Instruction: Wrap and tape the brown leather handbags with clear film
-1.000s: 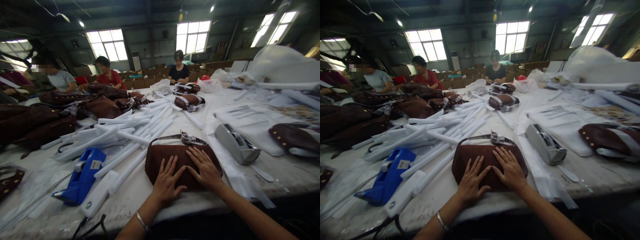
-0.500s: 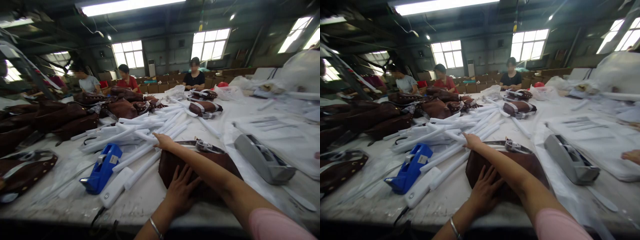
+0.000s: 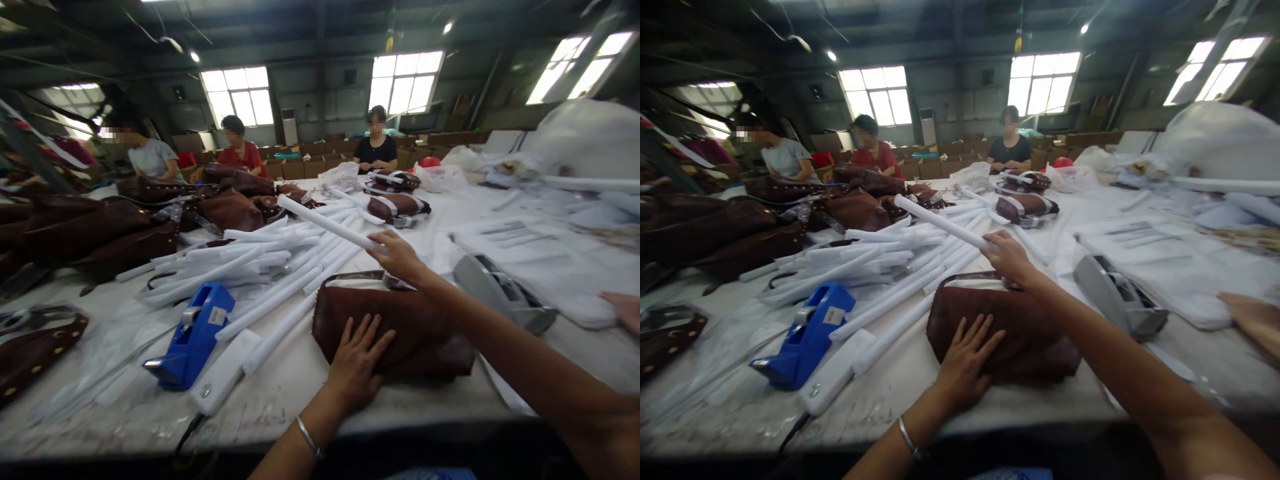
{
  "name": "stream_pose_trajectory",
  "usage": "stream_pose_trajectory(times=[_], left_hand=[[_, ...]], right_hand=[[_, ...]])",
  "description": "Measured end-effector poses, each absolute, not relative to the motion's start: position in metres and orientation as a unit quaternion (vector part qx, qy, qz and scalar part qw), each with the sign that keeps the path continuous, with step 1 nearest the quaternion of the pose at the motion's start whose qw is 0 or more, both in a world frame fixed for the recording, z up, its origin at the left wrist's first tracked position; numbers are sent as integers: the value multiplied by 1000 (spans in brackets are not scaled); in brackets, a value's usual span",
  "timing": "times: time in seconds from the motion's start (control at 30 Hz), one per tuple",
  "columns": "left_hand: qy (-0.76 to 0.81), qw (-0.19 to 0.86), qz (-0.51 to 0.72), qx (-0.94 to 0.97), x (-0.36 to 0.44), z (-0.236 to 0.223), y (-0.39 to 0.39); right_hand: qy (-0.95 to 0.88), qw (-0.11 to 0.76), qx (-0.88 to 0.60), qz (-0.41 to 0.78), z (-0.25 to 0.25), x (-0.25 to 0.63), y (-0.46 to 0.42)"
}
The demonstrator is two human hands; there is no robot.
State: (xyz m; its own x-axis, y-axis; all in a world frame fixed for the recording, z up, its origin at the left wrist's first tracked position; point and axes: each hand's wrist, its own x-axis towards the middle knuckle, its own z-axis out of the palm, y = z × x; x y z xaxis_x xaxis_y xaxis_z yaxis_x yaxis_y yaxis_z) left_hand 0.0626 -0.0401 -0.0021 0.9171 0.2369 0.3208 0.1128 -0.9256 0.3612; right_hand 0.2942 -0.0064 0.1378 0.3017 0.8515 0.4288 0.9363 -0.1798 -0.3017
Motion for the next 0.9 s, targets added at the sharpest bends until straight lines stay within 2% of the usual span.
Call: stream_pose_trajectory(times=[0.07,0.17,0.33,0.43,0.53,0.7,0.8,0.9], left_hand=[[90,162,178,966,64,2,-38],[81,146,168,972,67,12,-34],[54,122,114,984,72,38,-23],[27,67,71,995,74,53,-19],[20,28,40,999,75,62,-17],[22,43,17,999,73,71,-15],[3,54,23,998,68,69,-14],[-9,37,42,998,64,58,-14]], right_hand=[[-600,306,-737,-51,139,319,-61],[-624,360,-691,64,134,345,-152],[-599,262,-717,242,122,351,-278],[-580,234,-727,285,105,331,-311],[-565,277,-746,219,74,305,-314],[-518,361,-775,12,19,268,-286],[-510,366,-766,-136,-1,255,-268],[-509,348,-754,-228,-7,250,-261]])
